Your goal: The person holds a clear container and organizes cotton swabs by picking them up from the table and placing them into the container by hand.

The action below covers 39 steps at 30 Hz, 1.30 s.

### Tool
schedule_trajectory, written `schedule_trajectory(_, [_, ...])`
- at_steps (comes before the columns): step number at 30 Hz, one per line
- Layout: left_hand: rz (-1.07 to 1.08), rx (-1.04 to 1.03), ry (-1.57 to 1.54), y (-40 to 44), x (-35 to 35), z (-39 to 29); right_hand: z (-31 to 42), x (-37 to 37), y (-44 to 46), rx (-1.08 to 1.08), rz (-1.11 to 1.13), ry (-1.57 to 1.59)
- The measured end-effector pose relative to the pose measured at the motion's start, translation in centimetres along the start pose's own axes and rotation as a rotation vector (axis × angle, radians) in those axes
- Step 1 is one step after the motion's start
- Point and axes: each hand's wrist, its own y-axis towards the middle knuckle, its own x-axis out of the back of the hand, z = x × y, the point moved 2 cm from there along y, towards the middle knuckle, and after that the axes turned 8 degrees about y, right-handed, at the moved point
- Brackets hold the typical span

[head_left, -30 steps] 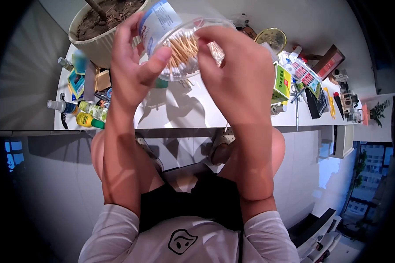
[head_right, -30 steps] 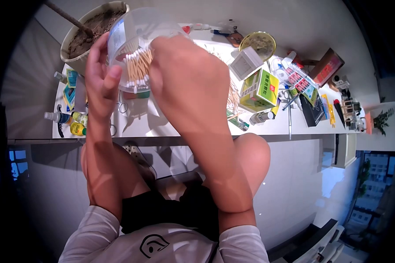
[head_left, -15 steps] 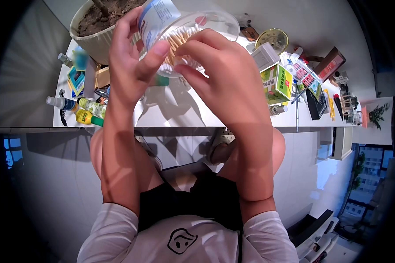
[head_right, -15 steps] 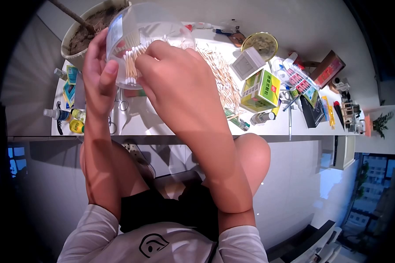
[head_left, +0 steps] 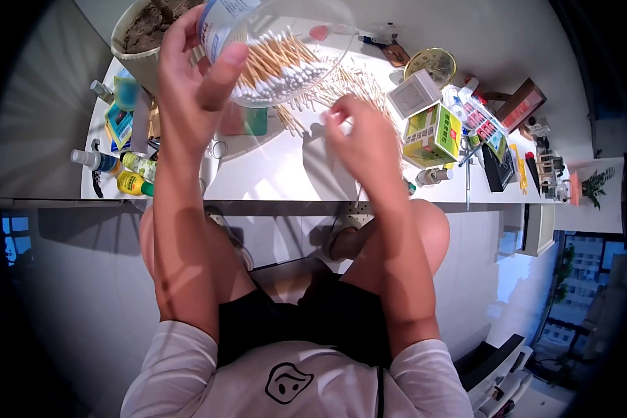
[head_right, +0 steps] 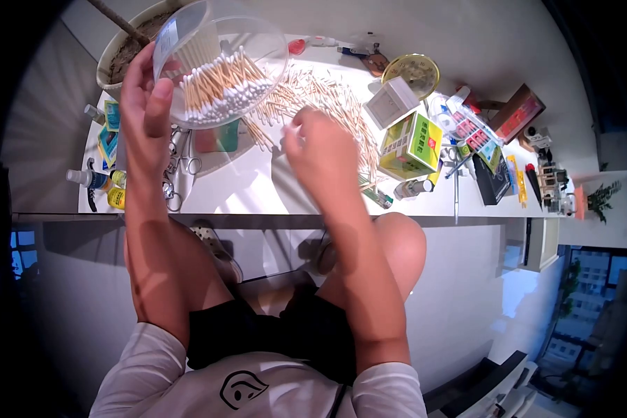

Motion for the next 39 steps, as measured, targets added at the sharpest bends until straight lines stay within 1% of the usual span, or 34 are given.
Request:
schedule_trajectory(1, [0.005,-0.009,-0.002,0.0,0.1,0.0,-0.7,-2.1,0.0,-0.047,0.07,0.034])
schedule_trajectory(2, [0.011,-0.018,-0.006,0.0,0.2,0.0,-1.3,-3.6,0.2,-0.061,0.181,-0.018])
schedule_trajectory(4, [-0.005,-0.015,-0.014,-0.2,-0.2,-0.1,-1.8,-5.9,0.6,-0.039,0.09,-0.059])
schedule_trajectory(5, [-0.025,-0.01,-0.016,-0.2,-0.2,-0.2,-2.2,-6.3,0.9,-0.034,0.088,-0.059])
schedule_trajectory(7, [-0.001,-0.001,0.015,-0.2,0.1,-0.3,-2.2,-6.6,1.2,0.129,0.122,-0.237])
schedule_trajectory(8, [0.031,0.012,0.039,-0.4,0.2,-0.4,-2.4,-6.6,1.0,0.128,0.126,-0.235])
schedule_trajectory(10, [0.034,-0.013,0.052,-0.3,0.2,-0.5,-1.8,-5.2,1.0,0.016,0.119,-0.132])
schedule_trajectory(11, [0.025,-0.005,0.034,-0.2,0.1,-0.8,-1.5,-4.4,1.2,-0.049,0.108,-0.157])
schedule_trajectory(12, [0.015,0.001,0.017,-0.2,0.0,-0.9,-1.3,-3.5,1.3,-0.047,0.11,-0.161])
schedule_trajectory(14, [-0.001,-0.013,0.01,-0.2,-0.2,-0.7,-1.1,-1.0,1.5,-0.025,-0.033,-0.072])
schedule_trajectory(16, [-0.023,-0.03,0.012,0.0,-0.1,-0.7,0.0,2.8,1.7,0.072,-0.221,-0.031])
schedule_trajectory(17, [0.0,-0.043,0.03,0.0,-0.1,-0.8,1.7,5.1,1.5,0.14,-0.28,0.024])
schedule_trajectory(20, [0.013,-0.056,0.039,0.0,-0.1,-0.8,5.7,9.8,0.0,0.321,-0.388,0.118])
schedule_trajectory(21, [0.011,-0.04,0.025,0.0,-0.1,-0.7,6.3,9.9,-0.2,0.326,-0.387,0.115])
schedule_trajectory(23, [0.011,-0.027,0.01,0.0,-0.2,-0.6,7.7,9.1,-0.7,0.455,-0.371,0.112])
schedule_trajectory(26, [0.016,-0.044,0.005,-0.2,-0.3,-0.8,7.5,3.9,0.8,0.556,-0.474,0.028])
schedule_trajectory(28, [0.026,0.007,-0.025,-0.2,-0.5,-0.9,7.2,2.0,1.0,0.443,-0.44,-0.002])
schedule_trajectory(29, [0.026,0.008,-0.03,-0.1,-0.6,-0.9,6.8,2.1,1.0,0.402,-0.488,0.057])
schedule_trajectory(30, [0.021,-0.015,-0.011,-0.1,-0.4,-0.9,6.2,2.4,1.1,0.401,-0.484,0.056])
schedule_trajectory(32, [0.011,-0.03,0.008,-0.2,0.0,-1.0,4.5,3.3,1.0,0.327,-0.586,0.119])
schedule_trajectory(33, [0.007,-0.036,0.025,0.0,0.0,-1.1,3.7,2.8,0.9,0.206,-0.506,0.134])
schedule_trajectory(35, [-0.002,-0.043,0.04,0.1,0.0,-1.2,0.5,0.2,0.8,0.004,-0.213,-0.01])
schedule_trajectory(36, [-0.011,-0.03,0.041,0.0,0.0,-1.2,0.0,-1.2,0.6,-0.108,-0.099,-0.08])
schedule_trajectory(37, [-0.019,-0.017,0.043,0.0,0.0,-1.2,-0.7,-2.8,0.5,-0.171,0.007,-0.165])
schedule_trajectory(38, [-0.019,-0.017,0.043,-0.1,0.0,-1.2,-0.9,-4.0,0.5,-0.171,0.007,-0.165])
schedule_trajectory(39, [-0.018,-0.018,0.055,-0.1,0.1,-1.3,-1.0,-5.2,0.4,-0.225,0.028,-0.233])
